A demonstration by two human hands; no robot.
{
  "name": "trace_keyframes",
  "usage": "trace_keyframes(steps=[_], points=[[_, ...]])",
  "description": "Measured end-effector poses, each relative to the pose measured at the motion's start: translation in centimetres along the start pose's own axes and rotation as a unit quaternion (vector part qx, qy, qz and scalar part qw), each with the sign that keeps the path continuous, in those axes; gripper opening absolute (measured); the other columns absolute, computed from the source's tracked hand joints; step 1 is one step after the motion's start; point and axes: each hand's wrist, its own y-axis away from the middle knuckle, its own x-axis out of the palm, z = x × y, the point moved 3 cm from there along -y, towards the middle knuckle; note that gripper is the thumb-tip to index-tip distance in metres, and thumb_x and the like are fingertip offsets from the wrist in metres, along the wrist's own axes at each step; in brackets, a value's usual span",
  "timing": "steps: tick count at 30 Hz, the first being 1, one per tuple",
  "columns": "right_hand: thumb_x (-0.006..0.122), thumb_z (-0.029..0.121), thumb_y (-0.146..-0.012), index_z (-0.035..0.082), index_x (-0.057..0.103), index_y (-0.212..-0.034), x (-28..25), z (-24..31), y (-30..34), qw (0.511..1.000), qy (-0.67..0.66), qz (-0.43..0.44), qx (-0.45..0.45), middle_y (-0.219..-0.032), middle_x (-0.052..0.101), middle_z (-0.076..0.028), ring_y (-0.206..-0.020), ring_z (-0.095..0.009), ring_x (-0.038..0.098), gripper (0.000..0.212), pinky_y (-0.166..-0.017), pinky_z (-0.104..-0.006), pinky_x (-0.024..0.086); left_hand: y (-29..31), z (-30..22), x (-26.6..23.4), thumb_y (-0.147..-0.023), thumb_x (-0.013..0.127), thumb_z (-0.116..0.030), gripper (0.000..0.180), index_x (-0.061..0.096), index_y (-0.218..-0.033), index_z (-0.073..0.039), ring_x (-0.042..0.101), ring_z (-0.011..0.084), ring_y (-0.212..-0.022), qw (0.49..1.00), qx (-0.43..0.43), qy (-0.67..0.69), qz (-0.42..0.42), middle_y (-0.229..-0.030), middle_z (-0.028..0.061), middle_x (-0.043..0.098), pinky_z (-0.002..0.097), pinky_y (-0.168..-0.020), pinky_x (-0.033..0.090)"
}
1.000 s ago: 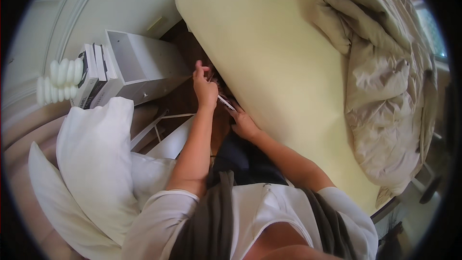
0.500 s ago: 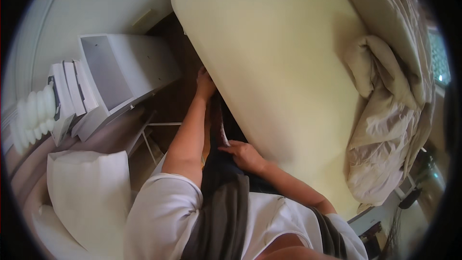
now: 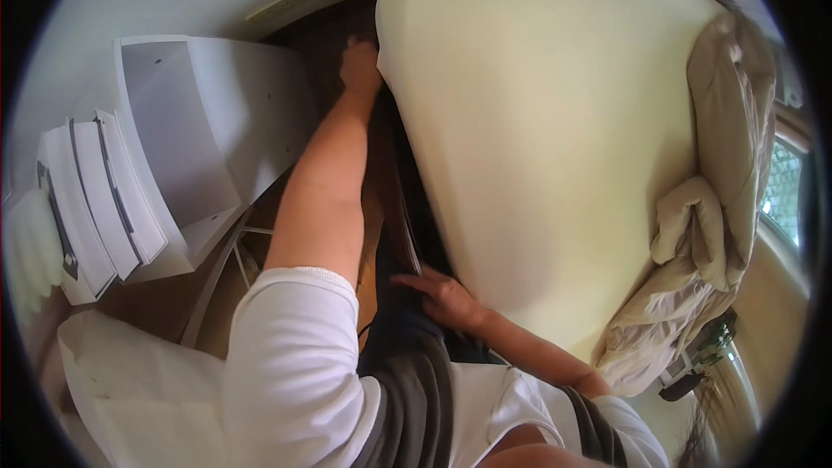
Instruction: The person smooths a duvet over a bed, then lifts the mattress to tuck in the bed skirt and duvet edges around the sides and corners.
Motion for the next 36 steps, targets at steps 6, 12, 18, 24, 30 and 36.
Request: trace_keyframes(steps=[6, 12, 18, 24, 30, 36], points=[[0.042, -0.014, -0.066, 0.001, 0.042, -0.125, -1.5, 0.4, -3.3, 0.983, 0.116, -0.143, 0.020, -0.123, 0.044, -0.023, -0.110, -0.038, 0.046, 0.061, -0.093, -0.0386, 0.041, -8.2, -2.3, -5.5, -0.078, 0.056, -0.021, 0.026, 0.065, -0.088, 0.002, 0.057, 0.0382, -0.092, 0.997, 0.006, 0.040, -0.063, -0.099, 0.0217, 0.059, 0.0451, -0.079, 0.047], [0.040, -0.015, -0.066, 0.005, 0.045, -0.123, -2.8, 3.4, -3.4, 0.990, 0.122, -0.057, 0.038, -0.122, 0.046, -0.021, -0.110, -0.037, 0.047, 0.061, -0.093, -0.0389, 0.040, -8.4, 3.8, -8.2, -0.080, 0.056, -0.021, 0.021, 0.068, -0.085, -0.004, 0.057, 0.0343, -0.094, 0.998, 0.030, -0.046, -0.007, -0.095, 0.0161, 0.063, 0.0438, -0.077, 0.047], [0.050, -0.010, -0.064, 0.003, 0.061, -0.093, -16.9, 12.8, -9.2, 0.930, 0.206, -0.248, -0.175, -0.102, 0.061, -0.010, -0.090, -0.028, 0.058, 0.034, -0.079, -0.0357, 0.047, -2.4, -1.4, -6.9, -0.078, 0.052, -0.009, 0.018, 0.069, -0.082, -0.013, 0.039, 0.0282, -0.120, 0.853, 0.448, -0.258, -0.076, -0.128, 0.0022, 0.044, 0.0461, -0.085, 0.040], [0.050, 0.016, -0.079, 0.009, 0.066, -0.086, -35.4, 14.0, -20.5, 0.862, 0.355, -0.352, -0.085, -0.085, 0.065, -0.012, -0.088, -0.028, 0.059, 0.018, -0.079, -0.0368, 0.047, -4.4, -4.5, -5.0, -0.079, 0.052, -0.011, 0.026, 0.067, -0.097, -0.021, 0.035, 0.0317, -0.122, 0.947, 0.231, -0.224, 0.018, -0.131, 0.0067, 0.040, 0.0484, -0.088, 0.038], [0.036, 0.022, -0.081, 0.009, 0.058, -0.063, -34.1, 10.0, -24.0, 0.772, 0.582, -0.251, 0.049, -0.074, 0.063, -0.009, -0.084, -0.026, 0.059, 0.031, -0.081, -0.0405, 0.038, -7.7, -4.2, -6.0, -0.080, 0.052, -0.009, 0.047, 0.052, -0.122, -0.029, 0.035, 0.0363, -0.122, 0.987, 0.143, -0.065, 0.013, -0.133, 0.0109, 0.037, 0.0513, -0.091, 0.037], [0.042, 0.027, -0.077, 0.010, 0.064, -0.074, -36.2, 10.3, -25.3, 0.802, 0.540, -0.220, 0.130, -0.086, 0.064, -0.011, -0.089, -0.026, 0.057, 0.028, -0.084, -0.0388, 0.037, -9.1, -7.7, -10.4, -0.072, 0.053, 0.004, 0.063, 0.047, -0.127, -0.028, 0.034, 0.0399, -0.122, 0.978, 0.207, -0.012, -0.021, -0.136, 0.0122, 0.033, 0.0468, -0.093, 0.039]])
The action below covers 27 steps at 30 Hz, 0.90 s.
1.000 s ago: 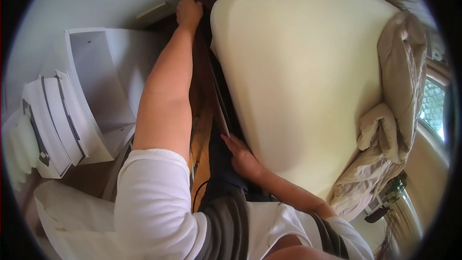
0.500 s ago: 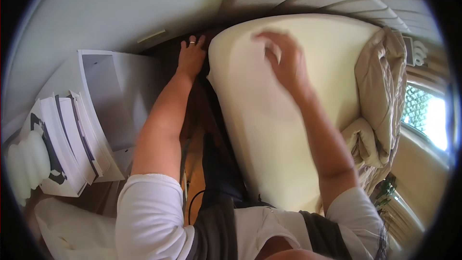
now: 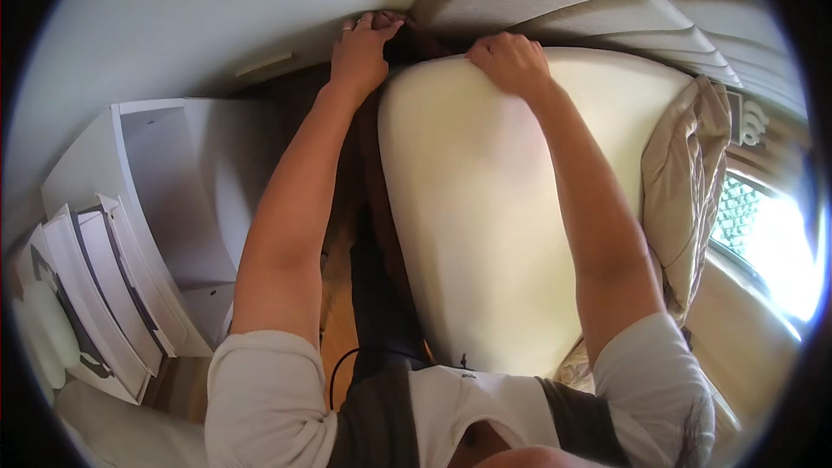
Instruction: The person smooths a duvet over a bed, then lifts the mattress to tuck in the bed skirt and duvet edges around the sides and corners.
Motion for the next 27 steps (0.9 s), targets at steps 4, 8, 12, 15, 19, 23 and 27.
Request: trace_keyframes(steps=[4, 8, 12, 15, 19, 23, 27], points=[[0.054, 0.037, -0.072, 0.013, 0.063, -0.104, 0.5, -2.9, -4.6, 0.988, -0.097, 0.100, 0.066, -0.103, 0.062, -0.012, -0.098, -0.028, 0.057, 0.041, -0.088, -0.0373, 0.041, 0.7, -3.0, -0.5, -0.069, 0.055, 0.005, 0.065, 0.046, -0.127, -0.022, 0.034, 0.0414, -0.121, 0.999, 0.028, 0.034, -0.001, -0.137, 0.0150, 0.032, 0.0464, -0.095, 0.039], [0.051, 0.036, -0.077, 0.013, 0.060, -0.111, 6.8, -6.0, -7.1, 0.977, -0.038, 0.202, 0.058, -0.108, 0.060, -0.013, -0.102, -0.030, 0.055, 0.043, -0.087, -0.0356, 0.043, 1.0, -2.3, 1.0, -0.068, 0.056, 0.004, 0.064, 0.045, -0.127, -0.015, 0.035, 0.0407, -0.120, 0.995, 0.038, 0.093, 0.001, -0.136, 0.0177, 0.032, 0.0439, -0.096, 0.039], [0.046, 0.034, -0.082, 0.010, 0.058, -0.114, 6.7, -2.4, -7.1, 0.964, 0.033, 0.264, -0.007, -0.113, 0.056, -0.016, -0.110, -0.031, 0.050, 0.042, -0.091, -0.0361, 0.041, 2.6, -0.1, 0.6, -0.068, 0.053, 0.007, 0.062, 0.046, -0.127, -0.013, 0.039, 0.0386, -0.118, 0.997, -0.010, 0.071, 0.013, -0.133, 0.0160, 0.035, 0.0425, -0.095, 0.040], [0.045, 0.033, -0.083, 0.010, 0.057, -0.115, 7.3, -2.7, -7.9, 0.946, 0.150, 0.283, -0.056, -0.116, 0.054, -0.016, -0.114, -0.030, 0.046, 0.041, -0.094, -0.0365, 0.038, 1.7, -2.2, -2.0, -0.067, 0.052, 0.010, 0.065, 0.044, -0.128, -0.013, 0.044, 0.0366, -0.111, 0.985, 0.085, 0.147, -0.023, -0.129, 0.0128, 0.039, 0.0441, -0.089, 0.043], [0.048, 0.033, -0.082, 0.009, 0.057, -0.114, 6.1, -4.1, -8.4, 0.970, 0.091, 0.201, -0.100, -0.113, 0.055, -0.016, -0.111, -0.030, 0.048, 0.040, -0.093, -0.0360, 0.038, 3.6, -7.8, -6.7, -0.061, 0.042, 0.020, 0.072, 0.048, -0.126, -0.013, 0.045, 0.0375, -0.105, 0.974, 0.134, 0.156, -0.099, -0.123, 0.0152, 0.044, 0.0417, -0.090, 0.039], [0.050, 0.033, -0.081, 0.008, 0.058, -0.112, 3.1, -2.2, -7.5, 0.981, 0.038, 0.114, -0.155, -0.109, 0.058, -0.017, -0.105, -0.029, 0.051, 0.040, -0.092, -0.0352, 0.039, 5.0, -5.9, -4.5, -0.064, 0.047, 0.018, 0.071, 0.048, -0.125, -0.017, 0.045, 0.0352, -0.107, 0.989, 0.077, 0.078, -0.096, -0.122, 0.0135, 0.044, 0.0409, -0.087, 0.041], [0.053, 0.033, -0.080, 0.007, 0.059, -0.111, 0.9, -5.8, -5.4, 0.990, -0.036, 0.110, -0.081, -0.105, 0.060, -0.017, -0.100, -0.029, 0.055, 0.040, -0.091, -0.0345, 0.040, 6.2, -2.9, -3.1, -0.076, 0.045, 0.007, 0.056, 0.056, -0.118, -0.029, 0.045, 0.0304, -0.110, 0.999, 0.017, 0.037, -0.026, -0.128, 0.0060, 0.041, 0.0407, -0.087, 0.039]])
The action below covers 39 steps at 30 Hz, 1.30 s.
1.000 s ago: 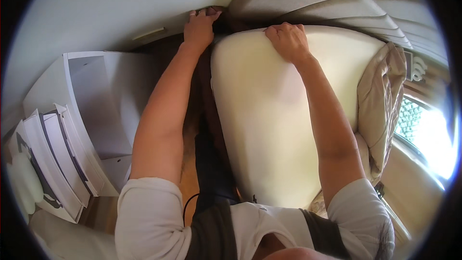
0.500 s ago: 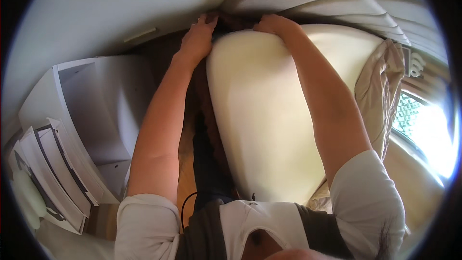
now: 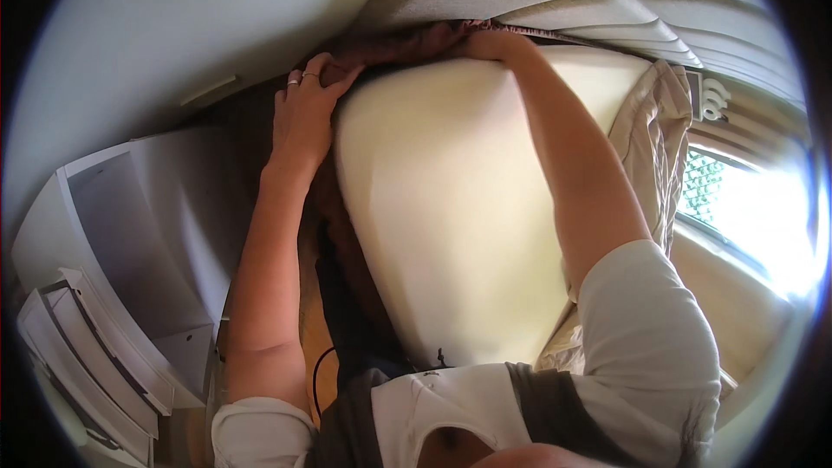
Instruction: The person smooths a duvet over a bed, then lifts the mattress to tuck in the bed skirt and duvet edges around the sides and corners.
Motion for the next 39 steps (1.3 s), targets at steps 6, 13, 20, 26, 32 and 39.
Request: trace_keyframes(steps=[6, 13, 20, 26, 32, 39], points=[[0.067, 0.038, -0.067, 0.009, 0.064, -0.101, -1.3, -11.5, 3.0, 0.948, -0.246, -0.046, 0.195, -0.092, 0.063, -0.014, -0.088, -0.027, 0.060, 0.045, -0.081, -0.0346, 0.046, -1.2, -2.2, 0.6, -0.073, 0.053, 0.007, 0.042, 0.065, -0.102, -0.021, 0.049, 0.0252, -0.106, 0.990, 0.051, 0.132, -0.012, -0.119, 0.0083, 0.049, 0.0358, -0.081, 0.043], [0.067, 0.026, -0.068, 0.016, 0.068, -0.091, -1.9, -3.7, 3.3, 0.989, -0.025, -0.135, 0.049, -0.083, 0.065, -0.009, -0.083, -0.021, 0.061, 0.025, -0.076, -0.0336, 0.047, -2.0, 0.9, -1.3, -0.075, 0.059, 0.005, 0.018, 0.065, -0.089, -0.004, 0.061, 0.0169, -0.080, 0.943, -0.064, 0.308, -0.106, -0.085, 0.0087, 0.064, 0.0238, -0.074, 0.046], [0.058, 0.027, -0.082, 0.005, 0.064, -0.090, -0.7, -7.5, 3.5, 0.902, -0.379, -0.195, 0.071, -0.068, 0.059, -0.002, -0.065, -0.013, 0.051, 0.025, -0.064, -0.0260, 0.042, -3.4, 3.6, -1.9, -0.077, 0.058, 0.007, 0.015, 0.065, -0.088, -0.001, 0.054, 0.0080, -0.071, 0.747, -0.162, 0.610, -0.210, -0.076, 0.0010, 0.061, 0.0205, -0.065, 0.045], [0.054, 0.038, -0.082, 0.005, 0.064, -0.085, -0.9, -6.1, 4.6, 0.889, -0.276, -0.292, 0.221, -0.067, 0.059, -0.010, -0.064, -0.019, 0.054, 0.035, -0.064, -0.0299, 0.042, -2.0, 2.9, 1.7, -0.078, 0.060, 0.000, 0.017, 0.064, -0.094, -0.004, 0.046, 0.0051, -0.068, 0.775, -0.199, 0.595, -0.080, -0.076, -0.0030, 0.055, 0.0192, -0.064, 0.037], [0.048, 0.035, -0.084, 0.011, 0.065, -0.093, -1.0, -6.6, 4.5, 0.872, -0.061, -0.407, 0.267, -0.087, 0.064, -0.016, -0.088, -0.033, 0.059, 0.030, -0.072, -0.0385, 0.044, -0.4, 2.1, -1.0, -0.080, 0.061, -0.005, 0.013, 0.062, -0.093, -0.003, 0.047, 0.0061, -0.063, 0.861, -0.141, 0.449, -0.195, -0.076, -0.0017, 0.057, 0.0220, -0.057, 0.040], [0.054, 0.022, -0.080, 0.013, 0.066, -0.091, -0.8, -1.4, 5.7, 0.887, -0.173, -0.389, 0.180, -0.086, 0.065, -0.010, -0.082, -0.025, 0.060, 0.018, -0.074, -0.0364, 0.045, 10.4, -1.9, 0.6, -0.076, 0.064, -0.007, 0.004, 0.063, -0.079, -0.004, 0.059, 0.0229, -0.067, 0.917, -0.134, 0.255, -0.275, -0.074, 0.0090, 0.061, 0.0308, -0.060, 0.047]])
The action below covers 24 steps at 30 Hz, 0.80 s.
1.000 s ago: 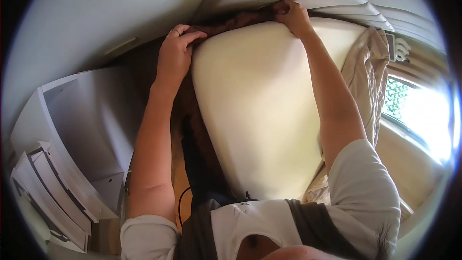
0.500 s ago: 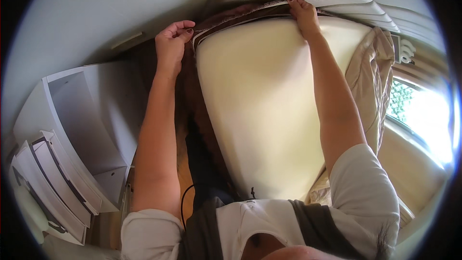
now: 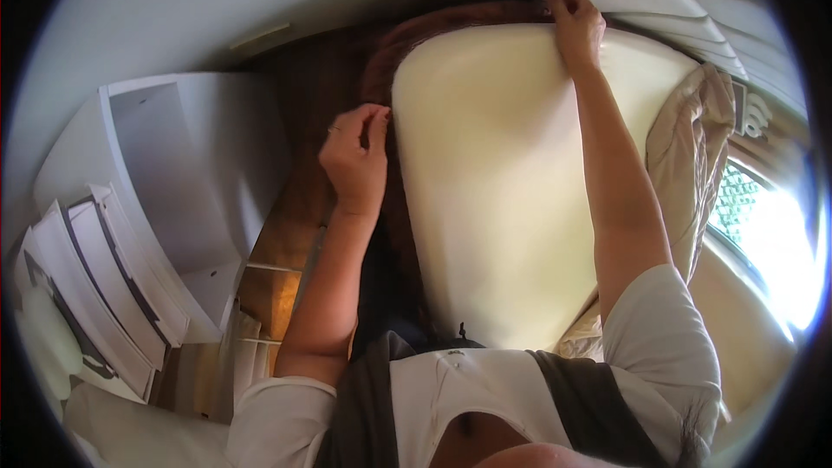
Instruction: The person smooths a duvet over a bed, then lifts the mattress to tuck in the bed skirt and duvet edges around the sides and corners.
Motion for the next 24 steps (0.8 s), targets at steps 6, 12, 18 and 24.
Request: trace_keyframes(steps=[6, 12, 18, 24], points=[[0.057, 0.019, -0.078, 0.010, 0.069, -0.082, 2.7, 8.4, 4.1, 0.930, -0.108, 0.256, -0.239, -0.082, 0.064, -0.007, -0.081, -0.023, 0.060, 0.015, -0.076, -0.0319, 0.046, 2.3, 1.6, 1.1, -0.078, 0.063, -0.009, 0.008, 0.062, -0.082, -0.002, 0.058, 0.0277, -0.066, 1.000, -0.009, 0.021, 0.010, -0.075, 0.0135, 0.061, 0.0326, -0.060, 0.046], [0.052, 0.009, -0.082, 0.001, 0.062, -0.086, 4.7, 8.7, 2.2, 0.880, 0.023, 0.392, -0.267, -0.089, 0.059, -0.008, -0.087, -0.019, 0.054, 0.012, -0.079, -0.0294, 0.043, 0.4, 1.0, -0.5, -0.083, 0.056, -0.009, 0.012, 0.056, -0.079, 0.002, 0.057, 0.0152, -0.064, 0.973, -0.149, 0.161, 0.065, -0.068, 0.0054, 0.057, 0.0293, -0.059, 0.045], [0.054, 0.011, -0.082, -0.001, 0.060, -0.084, 1.3, 6.3, 3.7, 0.911, -0.300, 0.240, -0.152, -0.087, 0.057, -0.005, -0.085, -0.018, 0.053, 0.013, -0.081, -0.0281, 0.041, 1.3, 2.1, -1.6, -0.088, 0.050, -0.016, 0.014, 0.052, -0.086, -0.003, 0.051, 0.0088, -0.063, 0.885, -0.247, 0.376, 0.124, -0.070, 0.0014, 0.052, 0.0190, -0.055, 0.041], [0.056, 0.028, -0.081, 0.013, 0.067, -0.083, 1.9, 8.0, 4.5, 0.955, -0.064, 0.149, -0.249, -0.089, 0.063, -0.002, -0.092, -0.021, 0.054, 0.019, -0.083, -0.0366, 0.039, -3.2, 7.8, 4.8, -0.087, 0.053, -0.019, 0.021, 0.056, -0.100, -0.003, 0.054, 0.0121, -0.066, 0.898, -0.317, 0.304, 0.002, -0.081, 0.0046, 0.059, 0.0220, -0.059, 0.042]])
